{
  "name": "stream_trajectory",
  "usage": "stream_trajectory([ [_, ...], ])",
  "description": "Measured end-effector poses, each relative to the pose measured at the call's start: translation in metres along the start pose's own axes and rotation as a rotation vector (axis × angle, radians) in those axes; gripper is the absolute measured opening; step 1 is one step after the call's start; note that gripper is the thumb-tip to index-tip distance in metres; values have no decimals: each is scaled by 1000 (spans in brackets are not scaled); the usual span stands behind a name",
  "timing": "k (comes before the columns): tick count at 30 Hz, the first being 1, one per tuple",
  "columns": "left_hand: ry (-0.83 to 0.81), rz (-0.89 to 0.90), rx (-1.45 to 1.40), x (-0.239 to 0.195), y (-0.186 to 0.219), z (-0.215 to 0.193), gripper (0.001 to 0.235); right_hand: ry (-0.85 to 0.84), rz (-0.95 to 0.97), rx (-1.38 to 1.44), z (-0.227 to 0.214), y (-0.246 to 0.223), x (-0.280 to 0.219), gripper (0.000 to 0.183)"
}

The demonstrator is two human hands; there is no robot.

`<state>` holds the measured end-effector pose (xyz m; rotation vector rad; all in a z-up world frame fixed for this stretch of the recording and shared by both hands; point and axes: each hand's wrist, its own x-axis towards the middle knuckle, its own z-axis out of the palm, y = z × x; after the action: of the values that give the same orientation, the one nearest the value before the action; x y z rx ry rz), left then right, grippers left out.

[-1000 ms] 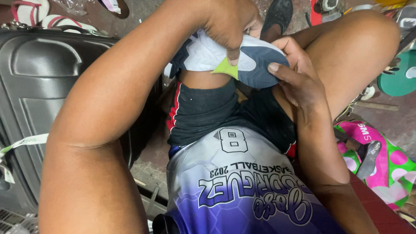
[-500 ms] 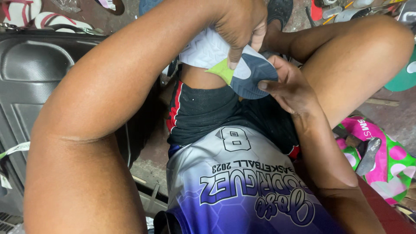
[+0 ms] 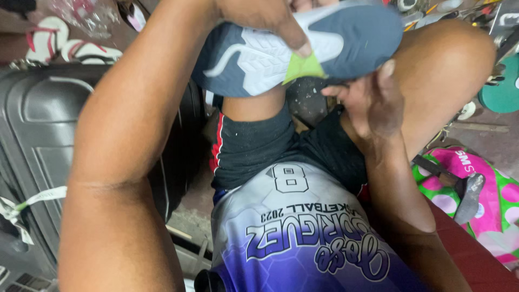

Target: The person holds a sneaker and scrapes its sole with a metal tool, then wipes the sole with a green cloth. The person repeats scraping and wiping motions on the same sole area.

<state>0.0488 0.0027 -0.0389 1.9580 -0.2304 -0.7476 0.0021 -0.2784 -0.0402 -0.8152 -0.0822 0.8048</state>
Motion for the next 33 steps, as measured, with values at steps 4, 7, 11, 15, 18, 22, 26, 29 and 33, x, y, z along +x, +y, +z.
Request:
stream_trajectory([
  [4, 50, 226, -407, -13, 1, -14, 21, -94, -94, -248, 4, 7, 7, 71],
  [7, 125, 299, -737, -16, 4, 8, 30, 3, -91, -227, -2, 13, 7, 69],
  [11, 151, 301, -1002, -19, 6, 35, 57, 32, -94, -82, -4, 15, 14, 57],
  [15, 236, 385, -1077, -23, 8, 62, 66, 63, -44, -81, 3, 14, 18, 54],
  [18, 286, 376, -1121, -33, 8, 76, 69, 13, 29, -130, 4, 4, 17, 55],
  [22, 374, 346, -1133, -48, 10, 97, 69, -122, 73, -179, 2, -3, 17, 55],
  [26, 422, 244, -1090, -65, 19, 113, 74, -156, 143, -245, 4, -4, 8, 52],
  [29, 441, 235, -1043, -75, 21, 121, 70, -155, 186, -287, 3, 0, 1, 54],
  [33, 487, 237, -1021, -83, 23, 128, 68, -192, 235, -275, -3, 4, -1, 49],
])
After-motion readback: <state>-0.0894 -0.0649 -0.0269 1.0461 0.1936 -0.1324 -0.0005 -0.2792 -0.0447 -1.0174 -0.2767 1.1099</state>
